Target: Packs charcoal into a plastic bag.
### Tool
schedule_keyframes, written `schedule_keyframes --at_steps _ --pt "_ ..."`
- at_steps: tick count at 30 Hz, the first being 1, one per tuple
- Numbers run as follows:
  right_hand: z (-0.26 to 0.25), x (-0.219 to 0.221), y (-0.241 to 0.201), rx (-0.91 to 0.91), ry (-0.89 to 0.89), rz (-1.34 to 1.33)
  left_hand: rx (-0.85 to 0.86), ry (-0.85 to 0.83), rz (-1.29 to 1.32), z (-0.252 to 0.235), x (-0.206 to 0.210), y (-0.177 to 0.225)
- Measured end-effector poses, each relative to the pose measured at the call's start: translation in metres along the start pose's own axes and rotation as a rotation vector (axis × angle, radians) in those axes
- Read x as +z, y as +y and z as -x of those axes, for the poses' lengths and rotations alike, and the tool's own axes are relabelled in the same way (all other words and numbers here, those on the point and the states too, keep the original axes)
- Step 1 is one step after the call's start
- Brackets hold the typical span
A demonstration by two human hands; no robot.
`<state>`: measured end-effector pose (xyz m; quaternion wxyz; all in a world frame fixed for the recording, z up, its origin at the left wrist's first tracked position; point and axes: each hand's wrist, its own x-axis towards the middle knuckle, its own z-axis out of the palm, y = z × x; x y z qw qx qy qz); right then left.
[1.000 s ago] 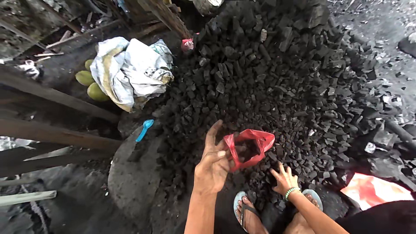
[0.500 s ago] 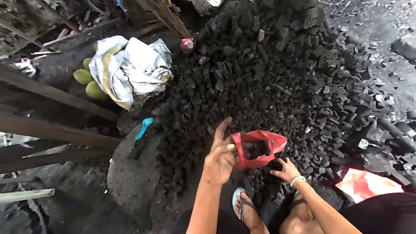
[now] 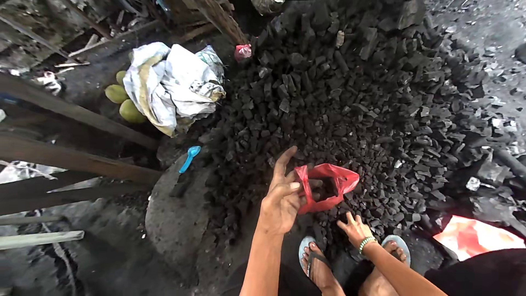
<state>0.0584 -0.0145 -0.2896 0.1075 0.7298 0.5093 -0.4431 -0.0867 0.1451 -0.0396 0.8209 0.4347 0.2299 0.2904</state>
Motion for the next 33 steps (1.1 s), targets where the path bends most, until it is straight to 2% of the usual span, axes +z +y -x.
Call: schedule_keyframes --at_steps 2,4,7,9,12,14,15,16,18,20,22,23,24,26,27,28,30,31,33 --pt "0.002 0.006 0.010 -0.039 -0.009 -0.009 0.001 0.003 -0.007 -0.001 -0.001 0.001" --pt "0.001 0.001 0.022 0.005 0.041 -0.131 -0.002 0.007 -0.019 0.000 -0.001 0.002" --pt "-0.003 -0.015 0.045 0.079 0.242 -0.511 -0.029 0.003 -0.037 0.002 -0.001 0.002" --pt "0.005 -0.034 0.055 0.041 0.416 -0.892 -0.041 -0.006 -0.058 0.002 -0.001 0.000" --pt "0.040 -0.082 0.046 -0.094 0.701 -1.463 -0.062 -0.034 -0.065 0.000 0.002 -0.004" --pt "0.062 -0.113 0.029 -0.317 0.820 -1.672 -0.076 -0.054 -0.064 -0.001 0.006 -0.007" --pt "0.071 -0.126 0.018 -0.466 0.825 -1.687 -0.081 -0.058 -0.063 -0.001 0.007 -0.007" --pt "0.077 -0.135 0.004 -0.606 0.797 -1.622 -0.082 -0.065 -0.057 -0.002 0.008 -0.007" --pt "0.078 -0.144 -0.023 -0.727 0.710 -1.227 -0.080 -0.071 -0.032 -0.003 0.007 -0.007" --pt "0.070 -0.153 -0.049 -0.643 0.546 -0.617 -0.076 -0.064 -0.014 -0.002 0.006 -0.007" --pt "0.064 -0.165 -0.071 -0.499 0.232 -0.176 -0.077 -0.045 -0.009 -0.001 0.004 -0.006" --pt "0.064 -0.171 -0.075 -0.476 0.156 -0.127 -0.077 -0.025 -0.011 0.000 0.003 -0.005" --pt "0.065 -0.177 -0.070 -0.509 0.180 -0.195 -0.074 0.001 -0.006 0.001 0.001 -0.003" --pt "0.066 -0.185 -0.045 -0.659 0.389 -0.560 -0.059 0.042 -0.002 0.003 -0.002 0.000" --pt "0.059 -0.188 -0.028 -0.674 0.510 -0.732 -0.049 0.047 0.003 0.004 -0.004 0.001" --pt "0.046 -0.192 -0.009 -0.609 0.633 -0.830 -0.037 0.047 0.013 0.004 -0.005 0.002" --pt "0.009 -0.194 0.033 -0.314 0.825 -0.729 -0.015 0.028 0.030 0.004 -0.010 0.003" --pt "-0.010 -0.186 0.051 -0.171 0.810 -0.607 -0.007 0.027 0.033 0.004 -0.012 0.004" --pt "-0.035 -0.150 0.072 0.000 0.687 -0.408 0.015 0.031 0.040 0.006 -0.014 0.006"
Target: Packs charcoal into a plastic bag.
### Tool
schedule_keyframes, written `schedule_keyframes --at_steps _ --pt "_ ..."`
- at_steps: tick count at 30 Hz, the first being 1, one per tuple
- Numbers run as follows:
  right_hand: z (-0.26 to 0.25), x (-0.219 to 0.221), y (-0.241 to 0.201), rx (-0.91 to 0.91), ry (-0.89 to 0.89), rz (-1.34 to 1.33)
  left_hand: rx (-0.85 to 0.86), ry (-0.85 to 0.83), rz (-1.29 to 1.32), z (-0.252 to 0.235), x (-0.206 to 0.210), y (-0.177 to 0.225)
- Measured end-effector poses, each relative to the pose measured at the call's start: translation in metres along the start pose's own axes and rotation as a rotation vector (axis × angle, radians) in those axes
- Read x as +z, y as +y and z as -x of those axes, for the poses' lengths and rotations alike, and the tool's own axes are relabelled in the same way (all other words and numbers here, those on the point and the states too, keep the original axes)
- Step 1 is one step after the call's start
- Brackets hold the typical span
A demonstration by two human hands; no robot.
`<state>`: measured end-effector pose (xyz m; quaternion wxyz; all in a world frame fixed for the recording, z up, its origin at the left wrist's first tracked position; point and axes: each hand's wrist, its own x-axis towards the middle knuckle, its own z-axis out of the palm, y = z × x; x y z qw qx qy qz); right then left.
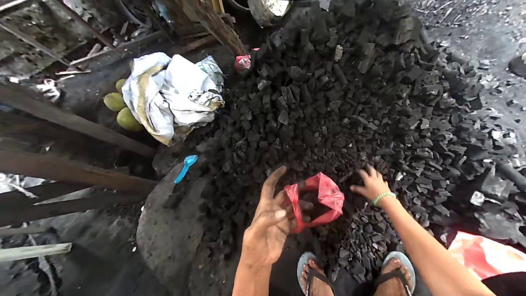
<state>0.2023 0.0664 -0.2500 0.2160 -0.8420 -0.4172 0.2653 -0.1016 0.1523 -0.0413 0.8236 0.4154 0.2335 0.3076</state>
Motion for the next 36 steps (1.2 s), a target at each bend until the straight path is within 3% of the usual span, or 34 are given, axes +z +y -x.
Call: schedule_keyframes --at_steps 4,9,14,17,23,31,36 --pt "0.049 0.059 0.028 -0.072 -0.055 0.264 0.044 0.004 0.008 0.002 -0.006 0.007" --pt "0.096 0.088 0.046 -0.291 -0.179 0.349 0.061 0.014 0.032 0.003 -0.011 0.009" --pt "0.080 0.077 0.036 -0.228 -0.483 0.468 0.047 0.046 0.005 0.004 -0.011 0.010" --pt "0.086 0.080 0.025 -0.175 -0.515 0.470 0.054 0.043 0.007 0.004 -0.011 0.010" --pt "0.081 0.073 0.028 -0.289 -0.671 0.470 0.033 0.052 -0.004 0.002 -0.009 0.008" --pt "0.077 0.062 0.028 -0.293 -0.735 0.493 0.020 0.073 -0.025 0.001 -0.006 0.006" --pt "0.064 0.052 0.024 -0.060 -0.611 0.254 -0.025 0.012 -0.039 -0.005 0.008 -0.002"
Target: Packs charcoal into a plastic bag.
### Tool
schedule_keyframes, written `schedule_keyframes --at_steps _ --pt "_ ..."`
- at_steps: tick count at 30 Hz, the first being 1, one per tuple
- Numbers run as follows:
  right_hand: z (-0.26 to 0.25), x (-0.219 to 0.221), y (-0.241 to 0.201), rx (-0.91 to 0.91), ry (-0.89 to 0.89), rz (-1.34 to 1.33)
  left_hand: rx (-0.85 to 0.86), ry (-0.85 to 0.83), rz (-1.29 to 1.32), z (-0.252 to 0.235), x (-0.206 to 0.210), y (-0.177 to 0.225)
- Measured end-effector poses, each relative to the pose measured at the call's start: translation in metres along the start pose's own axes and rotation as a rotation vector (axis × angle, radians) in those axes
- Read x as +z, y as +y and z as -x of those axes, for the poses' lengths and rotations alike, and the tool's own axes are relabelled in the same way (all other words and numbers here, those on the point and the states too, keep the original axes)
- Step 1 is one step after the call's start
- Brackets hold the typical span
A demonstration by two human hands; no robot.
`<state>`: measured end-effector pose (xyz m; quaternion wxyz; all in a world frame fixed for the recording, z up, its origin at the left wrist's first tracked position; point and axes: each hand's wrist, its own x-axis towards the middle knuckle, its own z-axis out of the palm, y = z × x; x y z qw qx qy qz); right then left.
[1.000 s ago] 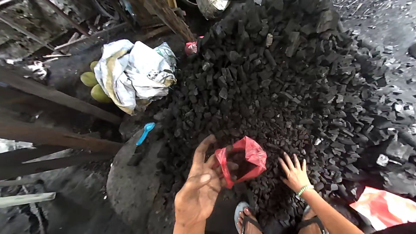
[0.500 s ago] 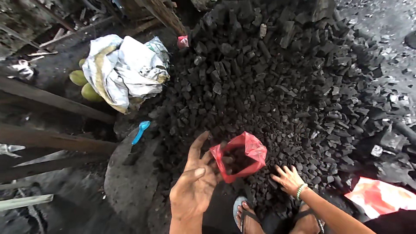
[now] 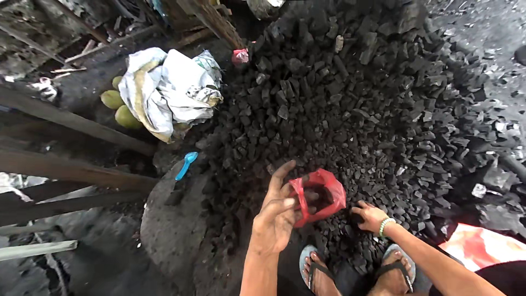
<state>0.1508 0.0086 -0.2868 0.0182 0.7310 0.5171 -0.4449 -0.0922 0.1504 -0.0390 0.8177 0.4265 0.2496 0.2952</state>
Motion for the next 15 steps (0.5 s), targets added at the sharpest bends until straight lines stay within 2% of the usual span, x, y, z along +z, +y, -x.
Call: schedule_keyframes --at_steps 6,7,9,11,12,15 --pt "0.054 -0.068 -0.021 -0.219 0.444 -1.208 -0.061 -0.069 -0.018 0.000 0.015 -0.011" --pt "0.064 -0.080 -0.026 -0.330 0.482 -1.366 -0.070 -0.084 -0.012 0.000 0.017 -0.012" --pt "0.077 -0.100 -0.036 -0.659 0.414 -1.574 -0.075 -0.107 0.000 0.000 0.019 -0.015" --pt "0.080 -0.110 -0.054 -0.876 0.271 -1.507 -0.077 -0.120 0.027 -0.002 0.018 -0.019" --pt "0.078 -0.110 -0.065 -0.858 0.206 -1.421 -0.079 -0.114 0.022 -0.003 0.018 -0.021" --pt "0.067 -0.101 -0.109 -0.511 0.094 -0.900 -0.125 -0.057 -0.040 -0.007 0.018 -0.032"
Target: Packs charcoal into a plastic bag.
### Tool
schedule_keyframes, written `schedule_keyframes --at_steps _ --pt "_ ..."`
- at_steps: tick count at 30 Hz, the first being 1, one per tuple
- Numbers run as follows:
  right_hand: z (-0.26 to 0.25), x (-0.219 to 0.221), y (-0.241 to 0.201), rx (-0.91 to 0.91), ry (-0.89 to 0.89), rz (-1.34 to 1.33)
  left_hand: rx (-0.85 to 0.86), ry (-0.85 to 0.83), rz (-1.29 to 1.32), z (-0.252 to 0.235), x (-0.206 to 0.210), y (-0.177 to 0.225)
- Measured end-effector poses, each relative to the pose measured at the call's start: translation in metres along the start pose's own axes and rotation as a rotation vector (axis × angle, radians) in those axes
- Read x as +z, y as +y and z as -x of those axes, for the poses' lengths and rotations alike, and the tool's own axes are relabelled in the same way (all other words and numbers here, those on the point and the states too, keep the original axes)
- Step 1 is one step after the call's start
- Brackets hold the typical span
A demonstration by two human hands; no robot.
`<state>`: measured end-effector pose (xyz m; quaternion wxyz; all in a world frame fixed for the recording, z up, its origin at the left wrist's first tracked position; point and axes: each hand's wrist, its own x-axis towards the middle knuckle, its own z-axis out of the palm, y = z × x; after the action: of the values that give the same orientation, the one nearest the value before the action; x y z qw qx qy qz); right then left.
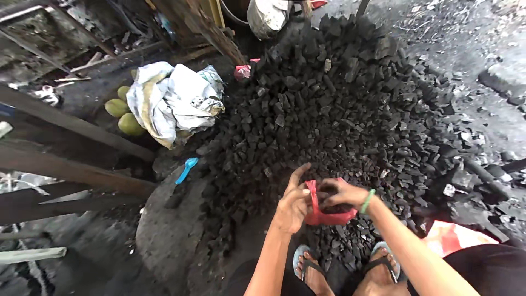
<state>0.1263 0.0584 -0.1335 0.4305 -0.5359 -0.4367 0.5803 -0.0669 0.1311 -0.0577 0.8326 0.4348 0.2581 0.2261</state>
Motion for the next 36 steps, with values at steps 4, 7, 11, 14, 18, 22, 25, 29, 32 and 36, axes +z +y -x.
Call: schedule_keyframes --at_steps 4,7,11,14,18,22,25,29,32,36 --pt "-0.030 0.038 0.023 0.381 -0.001 0.798 -0.097 0.047 -0.136 -0.005 -0.007 -0.014" --pt "-0.019 0.031 0.024 0.416 -0.049 0.977 -0.127 0.074 -0.184 0.000 -0.012 -0.013" --pt "0.026 0.004 -0.004 0.446 -0.183 1.202 -0.210 0.110 -0.752 0.009 -0.013 -0.007" --pt "0.057 -0.011 -0.001 0.247 -0.275 1.406 -0.397 0.096 -1.443 0.008 -0.010 -0.012" --pt "0.085 0.002 -0.018 -0.013 -0.281 1.488 -0.716 -0.003 -1.868 0.009 0.005 -0.012" --pt "0.097 0.039 -0.056 -0.138 -0.254 1.455 -0.798 -0.072 -1.907 -0.003 0.030 0.012" --pt "0.104 0.057 -0.078 -0.481 -0.045 1.211 -0.492 -0.232 -1.431 -0.011 0.043 0.028" --pt "0.106 0.043 -0.117 -0.590 0.254 1.004 -0.335 -0.190 -0.575 -0.002 0.055 0.026" --pt "0.111 0.012 -0.131 -0.598 0.496 1.217 -0.371 -0.171 -0.380 0.010 0.057 0.030" --pt "0.116 -0.016 -0.116 -0.378 0.664 1.067 -0.179 -0.217 -0.525 0.023 0.071 0.015"
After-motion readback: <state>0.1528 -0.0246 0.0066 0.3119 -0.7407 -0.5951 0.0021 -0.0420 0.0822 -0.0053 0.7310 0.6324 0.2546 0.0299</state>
